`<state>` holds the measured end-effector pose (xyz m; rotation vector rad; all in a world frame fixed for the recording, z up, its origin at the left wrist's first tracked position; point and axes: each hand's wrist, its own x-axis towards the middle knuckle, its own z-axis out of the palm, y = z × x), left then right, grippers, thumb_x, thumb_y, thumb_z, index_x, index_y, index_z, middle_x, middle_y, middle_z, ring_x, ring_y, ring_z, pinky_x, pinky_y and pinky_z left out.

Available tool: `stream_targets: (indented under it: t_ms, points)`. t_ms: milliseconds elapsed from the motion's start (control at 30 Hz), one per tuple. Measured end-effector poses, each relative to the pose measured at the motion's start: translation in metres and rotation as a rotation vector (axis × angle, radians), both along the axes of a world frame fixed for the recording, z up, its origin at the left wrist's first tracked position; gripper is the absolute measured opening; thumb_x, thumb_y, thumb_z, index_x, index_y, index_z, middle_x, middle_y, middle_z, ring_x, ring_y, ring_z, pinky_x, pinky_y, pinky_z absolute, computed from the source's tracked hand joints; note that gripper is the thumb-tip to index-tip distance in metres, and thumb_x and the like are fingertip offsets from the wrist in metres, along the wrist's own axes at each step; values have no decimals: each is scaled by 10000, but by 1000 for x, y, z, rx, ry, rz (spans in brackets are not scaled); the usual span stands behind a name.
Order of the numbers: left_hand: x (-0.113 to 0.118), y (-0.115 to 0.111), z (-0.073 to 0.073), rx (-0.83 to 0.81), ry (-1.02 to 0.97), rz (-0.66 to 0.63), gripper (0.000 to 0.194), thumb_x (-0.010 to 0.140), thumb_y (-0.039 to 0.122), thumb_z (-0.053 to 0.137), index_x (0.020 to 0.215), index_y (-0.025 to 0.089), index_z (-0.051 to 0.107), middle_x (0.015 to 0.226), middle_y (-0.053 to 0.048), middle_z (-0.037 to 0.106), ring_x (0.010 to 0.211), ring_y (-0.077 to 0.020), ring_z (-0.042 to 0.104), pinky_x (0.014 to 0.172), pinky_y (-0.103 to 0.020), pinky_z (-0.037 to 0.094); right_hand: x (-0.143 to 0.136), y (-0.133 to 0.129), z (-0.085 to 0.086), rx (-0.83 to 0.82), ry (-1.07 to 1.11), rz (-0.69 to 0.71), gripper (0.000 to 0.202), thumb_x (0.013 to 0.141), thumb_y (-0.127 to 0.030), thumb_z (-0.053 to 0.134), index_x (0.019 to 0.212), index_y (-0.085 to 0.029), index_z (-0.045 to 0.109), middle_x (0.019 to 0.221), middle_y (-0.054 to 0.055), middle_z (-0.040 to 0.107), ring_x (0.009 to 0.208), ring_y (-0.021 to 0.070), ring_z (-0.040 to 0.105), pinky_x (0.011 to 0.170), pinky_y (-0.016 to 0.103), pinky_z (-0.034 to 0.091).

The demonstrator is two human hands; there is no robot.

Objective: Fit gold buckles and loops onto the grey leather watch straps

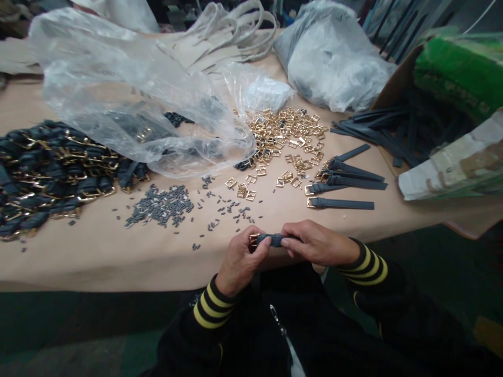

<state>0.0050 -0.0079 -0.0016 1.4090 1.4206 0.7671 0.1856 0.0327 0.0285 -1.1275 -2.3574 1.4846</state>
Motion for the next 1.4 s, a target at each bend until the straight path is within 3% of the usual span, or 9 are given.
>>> stream_targets:
  t_ms: [167, 367, 533, 667, 800, 967, 1133, 1300, 1400]
  points:
    - [7, -4, -2, -6, -42, 141, 183, 773, 320, 522, 678, 167, 491, 444, 78, 435, 382, -59, 398, 407, -171, 333, -3, 0, -9, -38, 55, -9, 227, 842, -201, 431, 628, -140, 475, 540, -31, 487, 490, 59, 424, 505, 168, 318]
    - [9, -5, -1, -97, -205, 28, 165, 788, 320, 532, 762, 173, 462, 471, 74, 499, 403, -76, 489, 437, -185, 393, -2, 1, -14, -76, 75, -4, 228, 851, -219, 413, 641, -142, 460, 534, -40, 441, 484, 63, 388, 489, 174, 305]
    - [14, -4, -5, -25, -172, 158, 191, 820, 332, 495, 721, 175, 448, 443, 80, 470, 393, -68, 450, 455, -190, 382, -5, -5, -20, 26, 118, -3, 199, 860, -183, 389, 689, -140, 483, 614, -15, 497, 560, 81, 448, 565, 190, 349]
    - [17, -2, -9, -5, -154, 160, 204, 819, 330, 501, 697, 173, 455, 432, 79, 467, 394, -64, 434, 471, -191, 377, -7, -9, -24, 29, 161, -30, 202, 864, -165, 374, 708, -135, 499, 638, -10, 511, 590, 85, 464, 601, 195, 364]
    - [14, -1, -10, -44, -191, 115, 210, 819, 348, 494, 705, 176, 457, 425, 87, 444, 371, -65, 418, 432, -189, 354, -9, -10, -27, -5, 174, -111, 225, 864, -235, 401, 756, -115, 559, 630, -8, 520, 570, 89, 434, 561, 198, 351]
    - [9, -2, -7, -92, -269, 12, 245, 840, 374, 442, 691, 179, 438, 461, 72, 458, 407, -80, 447, 468, -206, 378, -8, -9, -30, -87, 235, -108, 271, 864, -287, 414, 741, -108, 576, 643, -3, 532, 590, 87, 435, 564, 194, 353]
    - [3, 1, 0, -103, -121, -143, 360, 861, 402, 365, 590, 182, 452, 450, 44, 475, 440, -95, 474, 514, -215, 391, -1, -2, -25, -100, 137, -38, 307, 845, -339, 436, 622, -132, 474, 535, -58, 353, 499, 56, 328, 461, 168, 274]
    - [4, 8, -3, -69, -48, -286, 387, 874, 399, 327, 568, 193, 445, 422, 39, 471, 426, -100, 470, 529, -217, 405, 3, 1, -21, -119, 92, 79, 342, 874, -322, 384, 603, -135, 477, 493, -52, 433, 448, 47, 393, 472, 158, 308]
    - [12, 16, -8, -47, -34, -345, 379, 881, 400, 295, 597, 198, 442, 445, 33, 488, 435, -107, 491, 517, -216, 420, 8, 4, -18, -19, 31, 14, 337, 875, -328, 394, 615, -135, 488, 503, -48, 428, 461, 51, 394, 472, 163, 290]
